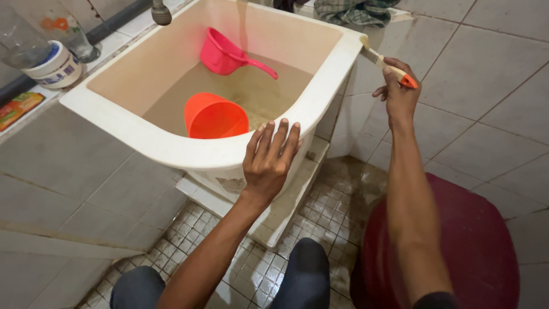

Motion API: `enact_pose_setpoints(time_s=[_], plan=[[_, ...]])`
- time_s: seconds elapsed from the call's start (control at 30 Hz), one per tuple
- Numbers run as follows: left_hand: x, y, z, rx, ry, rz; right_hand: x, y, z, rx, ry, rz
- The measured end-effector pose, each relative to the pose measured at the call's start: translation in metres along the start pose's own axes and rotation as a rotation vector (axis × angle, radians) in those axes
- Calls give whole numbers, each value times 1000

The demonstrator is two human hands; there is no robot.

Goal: The person scrubs the exterior of a white utility sink with a brush, then rinses the brush under running water. They then wipe the sink's rim with a cloth.

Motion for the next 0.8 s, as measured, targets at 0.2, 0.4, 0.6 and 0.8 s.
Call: enact_pose_setpoints(time_s=[0.2,0.4,0.6,0.8], plan=[[0,1,-1,19,5,20,-3,1,-17,-59,10,38],[0,-1,1,29,-5,3,-7,1,-37,-83,-1,27],[0,-1,1,15,-19,-11,-13,3,-60,-88,-25,1],[2,0,1,19,-16,-9,-18,4,-78,-115,-31,-22]])
Point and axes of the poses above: each hand's wrist, its own z-axis towards the middle knuckle, its own y-axis out of the palm, x = y × z, the point moved 5 cm from there along z, towards the middle knuckle, and after that the axes turned 12 degrees about y, right-handed, at the moved point
